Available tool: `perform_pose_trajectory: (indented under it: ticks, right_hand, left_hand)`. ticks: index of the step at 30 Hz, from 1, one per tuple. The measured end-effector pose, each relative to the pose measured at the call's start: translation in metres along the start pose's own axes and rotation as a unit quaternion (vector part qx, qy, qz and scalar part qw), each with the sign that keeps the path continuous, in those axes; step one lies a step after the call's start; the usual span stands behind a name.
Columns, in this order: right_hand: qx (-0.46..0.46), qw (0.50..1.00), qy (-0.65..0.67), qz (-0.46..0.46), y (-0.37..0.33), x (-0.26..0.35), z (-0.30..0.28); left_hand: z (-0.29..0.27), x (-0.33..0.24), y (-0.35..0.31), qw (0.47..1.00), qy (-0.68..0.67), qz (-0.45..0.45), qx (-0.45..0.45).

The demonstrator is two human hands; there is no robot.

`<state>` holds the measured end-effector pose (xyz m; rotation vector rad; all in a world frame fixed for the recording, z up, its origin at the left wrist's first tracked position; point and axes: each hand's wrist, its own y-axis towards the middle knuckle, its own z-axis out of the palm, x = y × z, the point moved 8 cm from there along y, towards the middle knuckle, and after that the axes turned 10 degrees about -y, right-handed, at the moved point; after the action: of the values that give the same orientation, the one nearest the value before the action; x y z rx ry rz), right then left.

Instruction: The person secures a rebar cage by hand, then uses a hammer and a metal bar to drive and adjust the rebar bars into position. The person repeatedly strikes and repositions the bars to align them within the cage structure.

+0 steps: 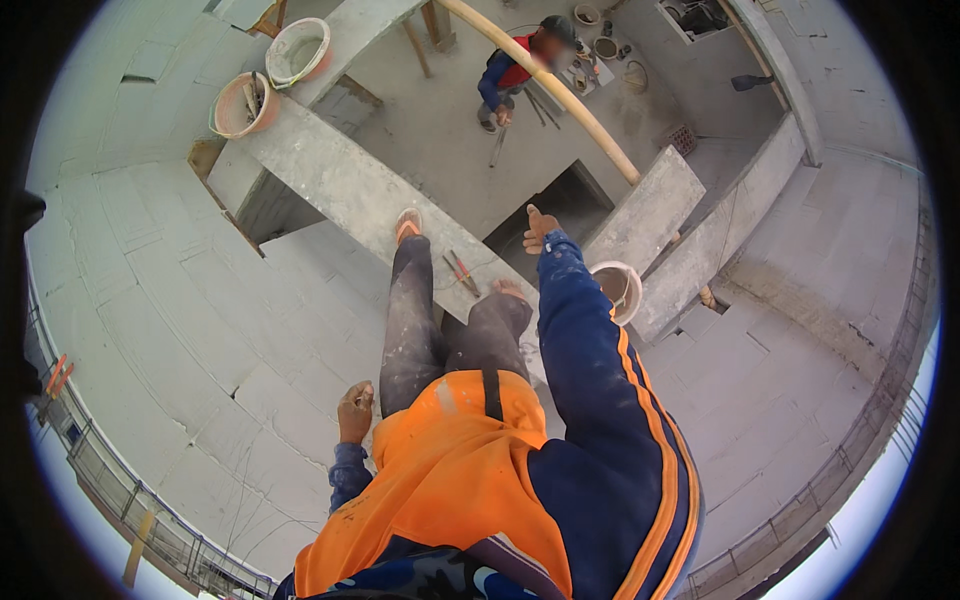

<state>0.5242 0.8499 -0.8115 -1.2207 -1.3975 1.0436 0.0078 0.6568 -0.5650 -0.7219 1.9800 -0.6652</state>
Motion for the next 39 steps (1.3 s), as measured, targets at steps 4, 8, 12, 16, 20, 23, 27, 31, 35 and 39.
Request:
perform_pose_trajectory:
  ticks: [4,8,12,16,20,23,27,31,35,39]
  right_hand:
    - [-0.020,0.992,0.124,-0.007,0.053,0.033,0.038]
    - [0.004,0.993,0.115,0.027,0.112,0.053,0.068]
    - [0.011,0.994,0.084,0.075,0.204,0.017,0.103]
    - [0.047,0.995,0.089,0.008,0.342,-0.055,0.152]
    - [-0.078,0.838,-0.457,-0.289,0.374,-0.072,0.122]
    - [-0.008,0.759,-0.521,-0.390,0.298,-0.075,0.107]
    - [0.038,0.947,-0.278,-0.157,0.141,-0.097,0.084]
    - [0.173,0.975,0.134,-0.044,-0.003,-0.118,0.120]
    - [0.243,0.964,0.053,-0.091,-0.095,-0.136,0.157]
    - [0.278,0.924,0.013,-0.263,-0.193,-0.120,0.167]
  left_hand:
    - [-0.012,0.038,0.038,0.991,-0.073,-0.112,0.018]
    - [-0.033,0.069,0.054,0.977,-0.094,-0.193,-0.003]
    - [-0.053,0.084,0.053,0.971,-0.074,-0.226,-0.015]
    - [-0.058,0.078,0.057,0.970,-0.056,-0.236,-0.014]
    - [-0.038,0.043,0.082,0.980,-0.034,-0.194,0.021]
    - [-0.010,-0.002,0.110,0.993,-0.008,-0.107,0.056]
    - [0.045,-0.073,0.146,0.989,0.065,0.033,0.132]
    - [0.105,-0.123,0.166,0.974,0.061,0.073,0.206]
    - [0.164,-0.128,0.179,0.950,-0.111,-0.125,0.264]
    - [0.195,-0.133,0.189,0.910,-0.258,-0.237,0.220]
